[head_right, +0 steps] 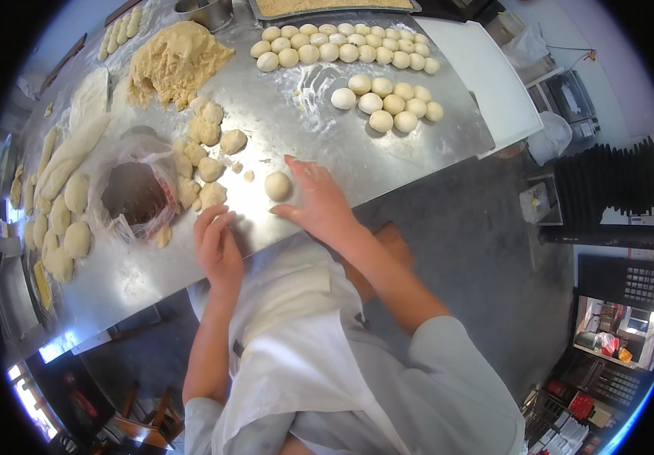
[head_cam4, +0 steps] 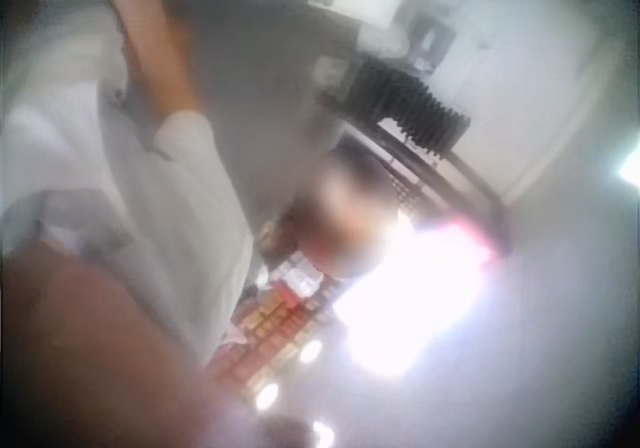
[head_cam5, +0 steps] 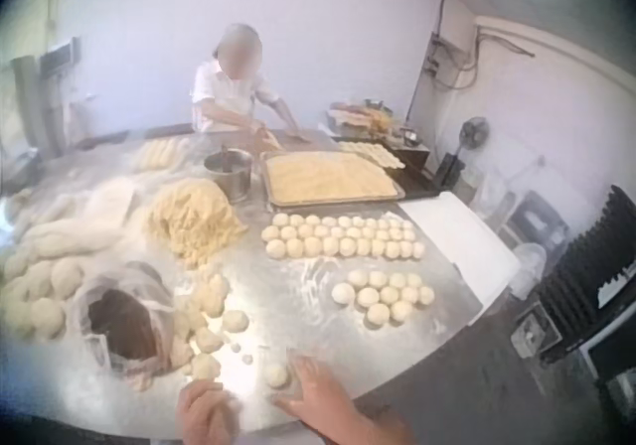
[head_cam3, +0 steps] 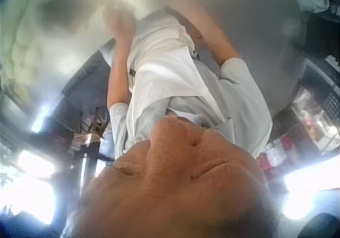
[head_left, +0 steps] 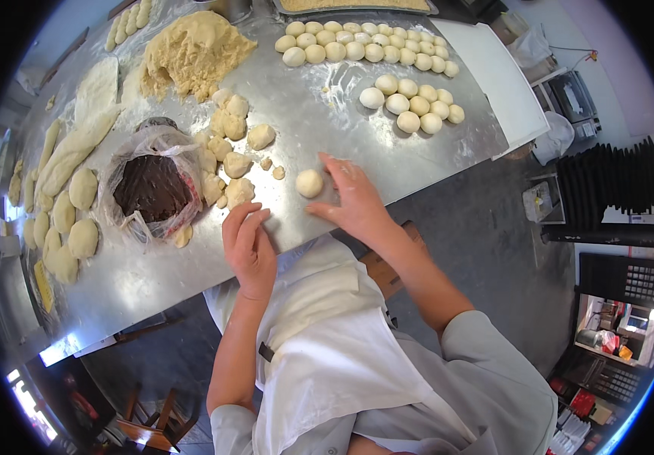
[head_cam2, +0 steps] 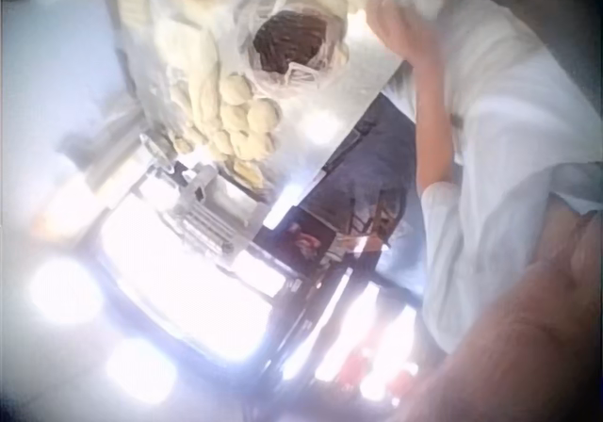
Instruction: The person repeatedly takes small dough balls, flattens them, scoops a dark filling from a plastic bag, and wraps the dough around the filling to form round dumplings. The finished dumplings are placed on a metal table next to other prepared dough balls.
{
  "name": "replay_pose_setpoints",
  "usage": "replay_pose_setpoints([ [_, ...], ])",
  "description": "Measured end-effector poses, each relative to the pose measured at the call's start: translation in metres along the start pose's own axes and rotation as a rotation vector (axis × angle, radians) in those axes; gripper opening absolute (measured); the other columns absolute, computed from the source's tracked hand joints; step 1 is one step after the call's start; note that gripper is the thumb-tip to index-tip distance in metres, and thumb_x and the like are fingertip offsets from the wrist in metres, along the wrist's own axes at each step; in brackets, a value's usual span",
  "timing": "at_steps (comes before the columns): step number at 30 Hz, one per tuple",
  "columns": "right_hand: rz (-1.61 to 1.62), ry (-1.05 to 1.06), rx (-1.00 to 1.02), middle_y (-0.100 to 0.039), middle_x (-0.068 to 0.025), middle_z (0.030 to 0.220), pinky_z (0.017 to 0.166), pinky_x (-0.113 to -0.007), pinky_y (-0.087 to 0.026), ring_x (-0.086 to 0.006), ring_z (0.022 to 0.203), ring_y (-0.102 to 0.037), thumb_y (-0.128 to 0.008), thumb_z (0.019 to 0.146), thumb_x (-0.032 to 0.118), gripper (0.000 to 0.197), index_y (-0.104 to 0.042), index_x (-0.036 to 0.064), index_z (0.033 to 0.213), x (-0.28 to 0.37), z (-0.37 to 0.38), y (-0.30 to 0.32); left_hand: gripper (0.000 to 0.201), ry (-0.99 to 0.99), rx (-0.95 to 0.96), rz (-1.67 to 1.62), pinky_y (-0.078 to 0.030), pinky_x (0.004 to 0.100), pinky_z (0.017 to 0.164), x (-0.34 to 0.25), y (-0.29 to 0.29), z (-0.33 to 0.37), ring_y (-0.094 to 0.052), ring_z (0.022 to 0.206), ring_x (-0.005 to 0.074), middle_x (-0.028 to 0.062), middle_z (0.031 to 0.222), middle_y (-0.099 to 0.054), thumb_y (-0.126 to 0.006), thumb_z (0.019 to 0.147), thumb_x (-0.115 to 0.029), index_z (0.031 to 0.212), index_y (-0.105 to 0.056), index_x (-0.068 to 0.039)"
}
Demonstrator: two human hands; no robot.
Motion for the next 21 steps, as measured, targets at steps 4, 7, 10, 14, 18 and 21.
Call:
replay_pose_setpoints([
  [4, -0.095, 0.057, -0.002, -0.063, -0.0192, 0.131, 0.098, -0.041, -0.053, -0.0353, 0.120, -0.061, -0.089, 0.080, 0.026, 0.073, -0.055, 0.0045, 0.141, 0.012, 0.014, -0.018, 0.032, -0.033, 0.012, -0.035, -0.054, 0.0377, 0.087, 0.005, 0.002, 0.001, -0.067, 0.099, 0.0321, 0.0153, 0.106, -0.070, -0.058, 0.080, 0.020, 0.102, -0.072, 0.002],
  [7, 0.007, -0.019, -0.038, -0.066, -0.0185, 0.126, 0.099, -0.044, -0.052, -0.0381, 0.114, -0.062, -0.087, 0.080, 0.025, 0.067, -0.059, 0.0050, 0.137, -0.010, 0.022, -0.009, 0.029, -0.021, 0.010, -0.013, -0.055, 0.0362, 0.082, 0.014, 0.002, -0.009, -0.068, 0.094, 0.0315, 0.0154, 0.104, -0.070, -0.059, 0.080, 0.019, 0.100, -0.072, 0.002],
  [10, 0.070, -0.144, -0.198, -0.068, -0.0180, 0.119, 0.096, -0.046, -0.051, -0.0390, 0.107, -0.063, -0.086, 0.080, 0.022, 0.060, -0.062, 0.0054, 0.132, -0.034, 0.034, 0.031, 0.029, 0.004, -0.021, -0.028, -0.055, 0.0355, 0.081, 0.018, 0.005, -0.013, -0.068, 0.093, 0.0304, 0.0153, 0.103, -0.070, -0.059, 0.080, 0.019, 0.100, -0.073, 0.002],
  [14, -0.245, -0.060, -0.379, -0.067, -0.0172, 0.120, 0.096, -0.047, -0.050, -0.0379, 0.108, -0.062, -0.087, 0.078, 0.017, 0.058, -0.064, 0.0064, 0.130, -0.066, 0.057, 0.078, 0.028, -0.028, -0.017, -0.027, -0.057, 0.0357, 0.077, 0.010, -0.002, -0.006, -0.070, 0.087, 0.0302, 0.0151, 0.102, -0.071, -0.062, 0.077, 0.019, 0.097, -0.073, 0.003],
  [18, -0.520, 0.036, -0.530, -0.066, -0.0157, 0.119, 0.098, -0.049, -0.048, -0.0371, 0.113, -0.060, -0.089, 0.075, 0.016, 0.055, -0.067, 0.0071, 0.124, -0.071, 0.064, 0.085, 0.027, -0.107, 0.014, 0.008, -0.057, 0.0366, 0.075, 0.013, -0.004, -0.009, -0.070, 0.085, 0.0313, 0.0160, 0.100, -0.072, -0.063, 0.076, 0.018, 0.096, -0.073, 0.003],
  [21, -0.339, 0.083, -0.524, -0.066, -0.0154, 0.117, 0.096, -0.049, -0.048, -0.0368, 0.111, -0.060, -0.086, 0.077, 0.015, 0.048, -0.069, 0.0076, 0.121, -0.041, 0.039, 0.071, 0.027, -0.101, -0.010, 0.001, -0.058, 0.0372, 0.074, 0.013, -0.001, -0.012, -0.070, 0.084, 0.0317, 0.0164, 0.100, -0.072, -0.063, 0.075, 0.017, 0.096, -0.073, 0.003],
])
Point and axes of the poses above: each hand's wrist, its own z-axis towards the middle knuckle, its own y-axis out of the back of the hand, x = y × z, the point moved 5 cm from there along z, towards the middle knuckle
